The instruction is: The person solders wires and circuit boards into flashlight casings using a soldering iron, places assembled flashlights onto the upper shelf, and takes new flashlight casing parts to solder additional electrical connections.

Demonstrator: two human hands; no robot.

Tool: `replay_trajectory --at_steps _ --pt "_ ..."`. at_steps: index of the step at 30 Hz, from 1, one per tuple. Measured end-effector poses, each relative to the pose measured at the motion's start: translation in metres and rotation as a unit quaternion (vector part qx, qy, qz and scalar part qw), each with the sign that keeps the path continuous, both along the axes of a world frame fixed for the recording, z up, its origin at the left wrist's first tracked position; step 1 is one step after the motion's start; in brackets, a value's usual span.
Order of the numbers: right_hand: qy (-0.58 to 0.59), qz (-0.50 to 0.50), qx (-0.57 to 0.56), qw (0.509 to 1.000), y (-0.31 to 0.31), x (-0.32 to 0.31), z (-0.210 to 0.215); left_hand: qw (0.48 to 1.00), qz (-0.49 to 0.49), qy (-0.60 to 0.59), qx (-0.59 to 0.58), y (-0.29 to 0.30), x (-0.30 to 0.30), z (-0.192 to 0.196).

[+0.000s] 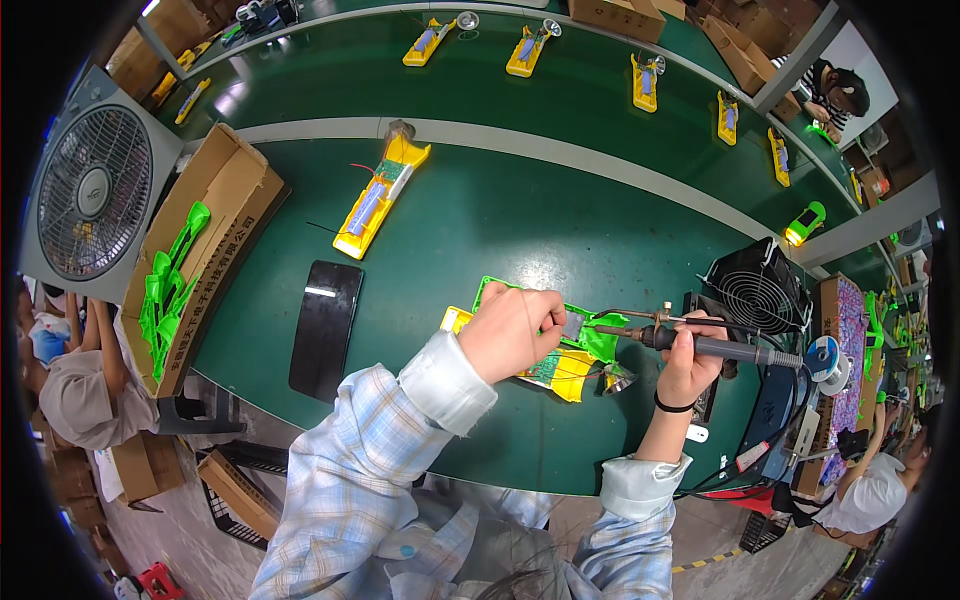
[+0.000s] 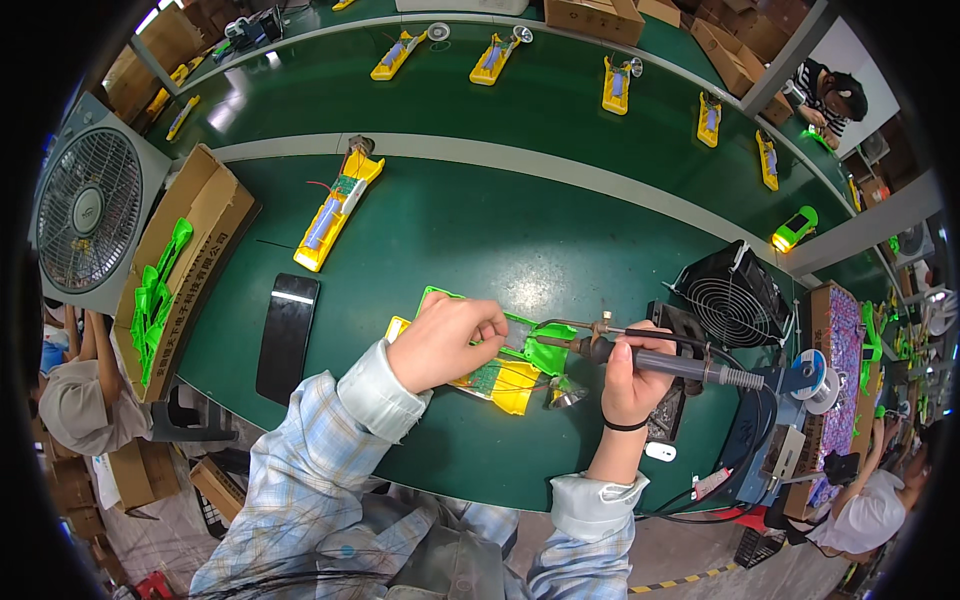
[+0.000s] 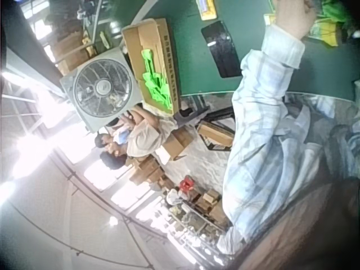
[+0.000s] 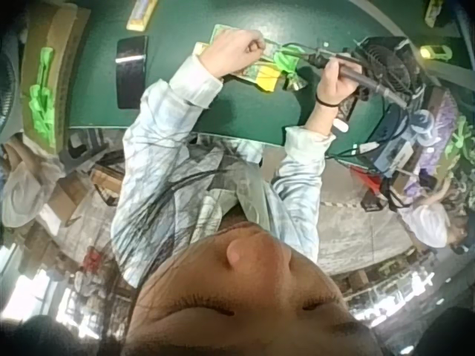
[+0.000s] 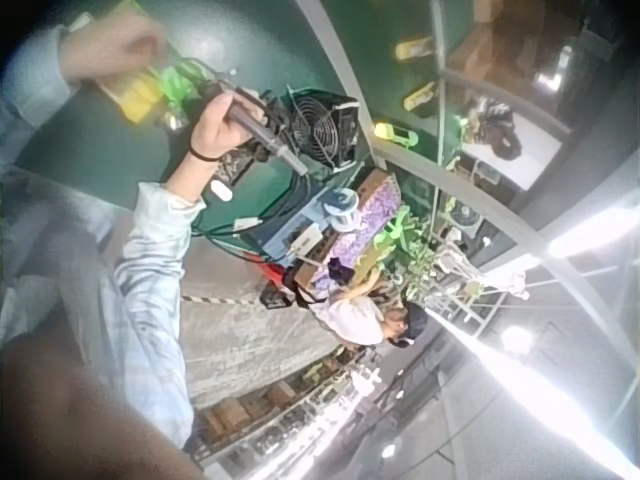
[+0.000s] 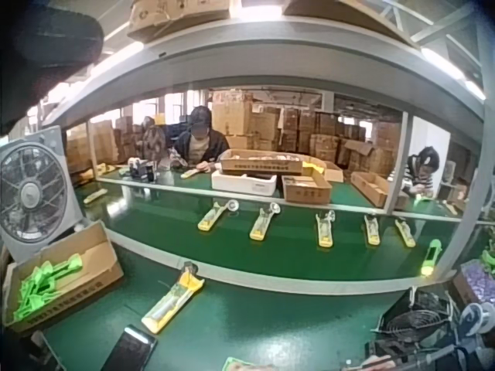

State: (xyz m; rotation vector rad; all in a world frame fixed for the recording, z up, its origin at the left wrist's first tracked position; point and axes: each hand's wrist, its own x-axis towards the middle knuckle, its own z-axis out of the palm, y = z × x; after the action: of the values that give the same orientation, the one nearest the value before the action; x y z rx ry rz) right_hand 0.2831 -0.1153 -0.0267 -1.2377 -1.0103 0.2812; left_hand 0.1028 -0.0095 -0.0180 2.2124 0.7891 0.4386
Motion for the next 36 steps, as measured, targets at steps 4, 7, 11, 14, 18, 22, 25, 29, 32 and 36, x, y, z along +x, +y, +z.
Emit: replay_trajectory --at_steps 4,7,11,14,18,22,25,29,32,36 --pt "0.0 0.002 0.0 1.0 0.0 0.0 0.001 1.0 -0.005 0.011 -0.001 0.001 -0.001 0.002" --pt "0.002 0.002 0.013 1.0 0.0 -0.001 0.001 1.0 0.003 -0.019 -0.002 0.001 -0.003 0.002" --pt "-0.021 -0.036 0.03 0.999 -0.003 0.003 -0.002 0.997 0.041 -0.054 0.038 -0.002 0.003 0.021" --pt "0.02 -0.043 0.047 0.998 -0.002 0.002 0.002 0.982 -0.109 -0.09 0.127 -0.008 0.002 0.025" --pt "-0.001 -0.064 0.066 0.996 -0.001 0.002 0.003 0.973 -0.132 -0.088 0.165 -0.013 0.005 0.013" --pt "0.009 -0.063 0.068 0.996 -0.002 0.006 -0.002 0.975 -0.14 -0.121 0.123 -0.011 0.001 0.014" --pt "0.05 -0.066 0.047 0.995 -0.002 0.0 0.004 0.979 -0.126 -0.119 0.106 -0.009 -0.007 0.014" --pt "0.021 -0.07 0.058 0.996 -0.003 0.007 -0.003 0.986 -0.065 -0.156 -0.001 -0.009 -0.015 0.008" --pt "0.042 -0.058 0.047 0.996 -0.003 0.002 -0.001 0.988 -0.041 -0.123 -0.084 -0.007 -0.024 0.018" --pt "0.025 -0.058 0.055 0.996 -0.002 -0.004 0.006 0.987 -0.02 -0.092 -0.13 -0.001 -0.031 0.017"
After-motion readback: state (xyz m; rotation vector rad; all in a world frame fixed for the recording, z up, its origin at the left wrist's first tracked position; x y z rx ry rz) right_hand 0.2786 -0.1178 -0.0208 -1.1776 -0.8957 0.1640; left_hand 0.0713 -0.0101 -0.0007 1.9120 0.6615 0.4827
